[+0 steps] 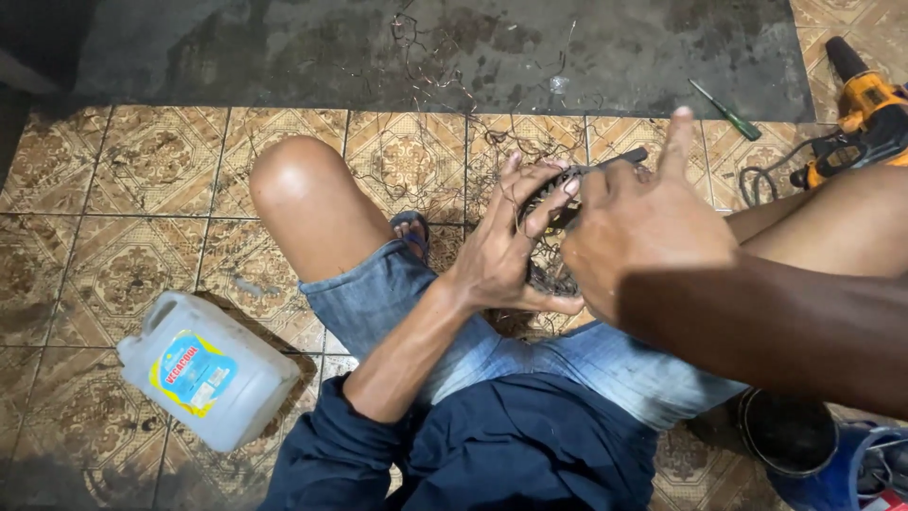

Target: Cutting and removing copper wire windings from a motor stator using snips while sitting on the floor.

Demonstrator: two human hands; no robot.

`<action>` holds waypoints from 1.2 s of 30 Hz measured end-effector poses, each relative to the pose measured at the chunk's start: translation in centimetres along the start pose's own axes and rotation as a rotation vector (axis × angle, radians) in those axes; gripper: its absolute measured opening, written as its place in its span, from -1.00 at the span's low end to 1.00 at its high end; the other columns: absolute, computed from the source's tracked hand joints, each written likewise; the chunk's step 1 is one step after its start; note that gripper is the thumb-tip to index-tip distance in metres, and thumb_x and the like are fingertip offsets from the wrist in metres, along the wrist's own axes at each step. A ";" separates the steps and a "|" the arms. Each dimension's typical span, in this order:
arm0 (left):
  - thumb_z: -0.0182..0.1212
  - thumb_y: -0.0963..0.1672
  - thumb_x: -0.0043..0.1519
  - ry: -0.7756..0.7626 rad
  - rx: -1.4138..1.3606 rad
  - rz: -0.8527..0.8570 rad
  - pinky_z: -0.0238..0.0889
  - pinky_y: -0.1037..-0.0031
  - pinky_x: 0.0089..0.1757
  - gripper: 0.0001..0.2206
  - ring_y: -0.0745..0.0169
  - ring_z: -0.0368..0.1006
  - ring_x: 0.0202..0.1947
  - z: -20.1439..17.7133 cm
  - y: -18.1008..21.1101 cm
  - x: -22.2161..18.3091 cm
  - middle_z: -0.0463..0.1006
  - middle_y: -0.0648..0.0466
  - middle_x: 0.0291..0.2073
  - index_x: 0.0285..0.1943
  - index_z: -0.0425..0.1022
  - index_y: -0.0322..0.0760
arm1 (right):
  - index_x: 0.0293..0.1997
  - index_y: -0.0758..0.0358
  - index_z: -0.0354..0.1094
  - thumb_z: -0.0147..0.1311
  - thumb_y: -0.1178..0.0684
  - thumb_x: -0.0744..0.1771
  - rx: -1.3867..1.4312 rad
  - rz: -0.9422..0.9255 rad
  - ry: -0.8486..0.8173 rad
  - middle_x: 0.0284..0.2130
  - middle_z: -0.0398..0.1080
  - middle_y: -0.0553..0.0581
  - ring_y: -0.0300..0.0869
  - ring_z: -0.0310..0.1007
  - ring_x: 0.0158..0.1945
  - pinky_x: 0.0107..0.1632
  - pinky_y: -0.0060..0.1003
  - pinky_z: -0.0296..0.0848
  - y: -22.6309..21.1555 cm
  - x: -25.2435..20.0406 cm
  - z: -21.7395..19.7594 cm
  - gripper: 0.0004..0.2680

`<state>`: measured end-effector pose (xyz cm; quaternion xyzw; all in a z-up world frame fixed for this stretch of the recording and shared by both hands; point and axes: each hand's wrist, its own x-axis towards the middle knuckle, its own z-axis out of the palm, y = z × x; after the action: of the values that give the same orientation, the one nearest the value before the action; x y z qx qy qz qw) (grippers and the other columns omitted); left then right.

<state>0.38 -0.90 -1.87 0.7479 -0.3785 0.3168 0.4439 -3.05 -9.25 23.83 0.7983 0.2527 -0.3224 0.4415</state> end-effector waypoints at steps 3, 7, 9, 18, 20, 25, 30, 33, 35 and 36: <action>0.48 0.31 -0.08 0.003 -0.003 0.001 -0.34 -0.28 0.55 0.17 -0.09 0.11 0.50 -0.1 0.1 0.0 0.05 -0.12 0.48 0.61 -0.20 0.01 | -0.06 0.47 0.41 0.15 -0.06 0.34 -0.190 -0.014 0.221 -0.46 0.44 0.06 -0.34 0.28 -0.55 -0.55 -0.45 0.36 -0.4 2.0 3.3 -0.71; 0.63 0.24 -0.18 -0.017 -0.045 -0.058 -0.34 -0.18 0.58 0.23 -0.02 0.09 0.53 -0.4 0.3 0.5 0.07 -0.04 0.50 0.61 -0.18 0.03 | -0.19 0.04 0.47 0.14 -0.07 0.34 -0.068 -0.221 0.019 -0.29 0.49 0.06 -0.30 0.41 -0.45 -0.53 -0.52 0.46 3.5 -0.1 3.5 -0.90; 0.75 0.14 -0.22 0.009 -0.092 -0.063 -0.21 -0.17 0.58 0.24 0.02 0.16 0.50 -0.9 0.9 0.9 0.11 0.03 0.46 0.59 -0.13 -0.05 | -0.42 -0.30 0.36 -0.33 -0.47 0.39 0.058 0.143 0.302 -0.34 0.40 -0.29 -0.49 0.50 -0.58 -0.51 -0.59 0.55 5.1 -0.4 7.4 -0.65; 0.73 0.01 -0.27 0.024 -0.371 -0.152 0.21 -0.03 0.49 0.23 -0.12 0.25 0.43 -1.4 1.8 3.1 0.12 -0.08 0.41 0.55 -0.15 -0.18 | -0.50 0.33 0.54 0.22 0.15 0.19 0.834 0.002 1.069 -0.54 0.37 0.27 -0.01 0.35 -0.65 -0.47 -0.17 0.41 5.5 -2.7 15.6 -0.93; 0.68 0.04 -0.27 0.005 -0.361 -0.167 0.28 -0.03 0.43 0.21 -0.11 0.29 0.37 -1.6 1.8 3.4 0.17 -0.09 0.39 0.55 -0.14 -0.21 | -0.50 0.34 0.50 0.24 0.15 0.20 0.752 0.005 1.122 -0.46 0.39 0.29 0.00 0.35 -0.55 -0.38 -0.14 0.40 5.6 -2.1 16.5 -0.92; 0.61 0.04 -0.27 -0.057 -0.375 -0.254 0.30 -0.02 0.35 0.19 -0.22 0.37 0.29 -3.6 2.5 4.6 0.27 -0.23 0.33 0.51 -0.11 -0.43 | -0.26 0.64 0.41 0.21 0.16 0.24 0.553 0.082 1.105 -0.27 0.54 0.36 0.01 0.58 -0.48 -0.35 -0.18 0.60 7.3 -0.8 14.6 -0.79; 0.48 0.00 -0.24 -0.125 -0.529 -0.405 0.38 0.15 0.22 -0.04 -0.19 0.51 0.10 -6.0 3.5 5.8 0.45 -0.27 0.14 0.37 0.16 -0.51 | -0.20 0.31 0.62 0.31 -0.01 0.50 0.045 0.179 1.376 -0.17 0.43 0.19 -0.13 0.28 -0.31 -0.26 -0.31 0.29 9.2 1.6 14.5 -0.79; 0.41 0.02 -0.15 -0.113 -0.623 -0.357 0.47 0.08 0.17 -0.13 -0.25 0.54 0.09 -4.6 1.6 4.6 0.50 -0.28 0.11 0.34 0.20 -0.53 | -0.28 0.12 0.52 0.03 -0.21 0.50 -0.301 0.268 1.216 -0.11 0.43 0.06 -0.31 0.30 -0.46 -0.37 -0.51 0.27 11.3 3.0 13.2 -0.69; 0.39 0.02 -0.16 -0.108 -0.654 -0.385 0.45 0.05 0.17 -0.12 -0.28 0.51 0.11 -4.7 1.2 4.5 0.46 -0.33 0.14 0.33 0.20 -0.60 | -0.18 0.08 0.56 0.03 -0.22 0.52 -0.406 0.281 1.285 -0.15 0.45 0.01 -0.35 0.26 -0.45 -0.41 -0.53 0.22 11.0 3.1 11.7 -0.71; 0.38 0.02 -0.17 -0.097 -0.693 -0.416 0.44 0.03 0.17 -0.10 -0.32 0.49 0.13 -4.5 1.1 4.4 0.43 -0.37 0.17 0.32 0.20 -0.66 | -0.08 0.05 0.60 0.02 -0.23 0.55 -0.515 0.288 1.346 -0.18 0.46 -0.04 -0.38 0.23 -0.44 -0.45 -0.54 0.17 10.9 3.2 11.1 -0.72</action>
<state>1.09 1.54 4.02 0.6286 -0.3238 0.0380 0.7061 3.33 -23.74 22.95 0.7199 0.4293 0.3683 0.4024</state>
